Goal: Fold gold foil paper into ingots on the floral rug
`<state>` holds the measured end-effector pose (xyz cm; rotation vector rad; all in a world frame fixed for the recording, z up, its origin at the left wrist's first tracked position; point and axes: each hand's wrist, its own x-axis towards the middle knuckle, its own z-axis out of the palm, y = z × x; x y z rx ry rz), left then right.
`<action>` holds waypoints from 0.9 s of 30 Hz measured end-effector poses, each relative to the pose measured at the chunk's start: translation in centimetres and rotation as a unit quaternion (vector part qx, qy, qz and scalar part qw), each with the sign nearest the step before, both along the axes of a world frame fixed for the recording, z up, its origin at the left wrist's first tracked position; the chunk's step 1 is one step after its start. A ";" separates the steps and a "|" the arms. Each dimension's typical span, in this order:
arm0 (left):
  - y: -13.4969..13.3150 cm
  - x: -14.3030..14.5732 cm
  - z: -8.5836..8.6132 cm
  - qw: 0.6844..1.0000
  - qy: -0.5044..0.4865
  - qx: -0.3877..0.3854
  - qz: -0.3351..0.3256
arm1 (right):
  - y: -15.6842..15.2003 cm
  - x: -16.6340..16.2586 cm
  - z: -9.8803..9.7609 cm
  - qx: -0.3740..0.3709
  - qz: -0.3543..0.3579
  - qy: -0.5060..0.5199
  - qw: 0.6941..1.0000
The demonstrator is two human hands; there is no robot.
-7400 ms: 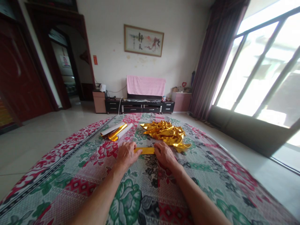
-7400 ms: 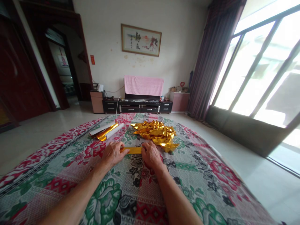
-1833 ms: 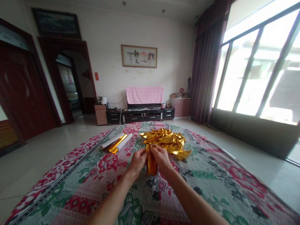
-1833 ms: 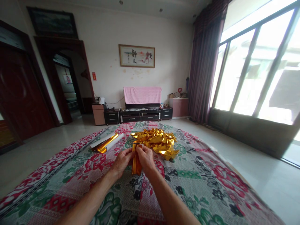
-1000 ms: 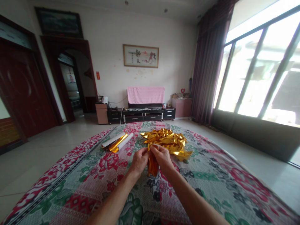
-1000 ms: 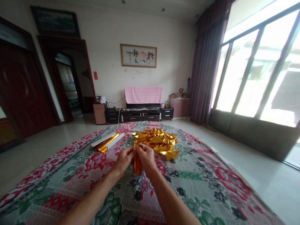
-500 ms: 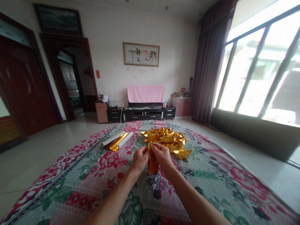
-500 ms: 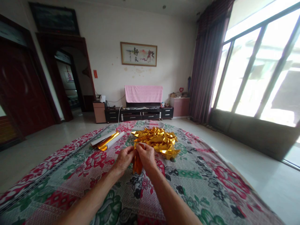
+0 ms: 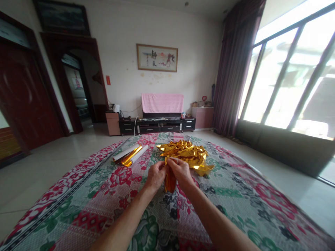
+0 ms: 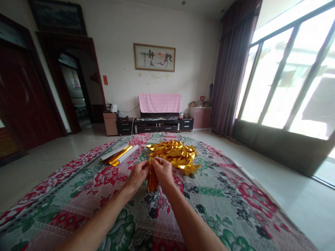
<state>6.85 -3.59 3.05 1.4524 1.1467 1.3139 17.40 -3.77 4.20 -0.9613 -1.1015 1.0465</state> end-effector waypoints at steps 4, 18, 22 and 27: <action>-0.3 0.0 0.4 0.999 -0.024 -0.014 -0.024 | 0.2 0.1 0.0 0.025 -0.008 -0.004 1.000; -0.8 -0.5 0.7 0.991 -0.058 -0.071 -0.094 | -0.5 0.1 0.9 0.019 -0.009 0.007 1.000; -0.9 -0.9 0.7 0.985 -0.063 -0.092 -0.133 | -0.3 0.2 0.8 0.014 -0.020 -0.001 1.000; -0.8 -1.0 0.7 0.981 -0.073 -0.111 -0.141 | -0.4 0.3 0.9 -0.016 -0.034 -0.016 0.999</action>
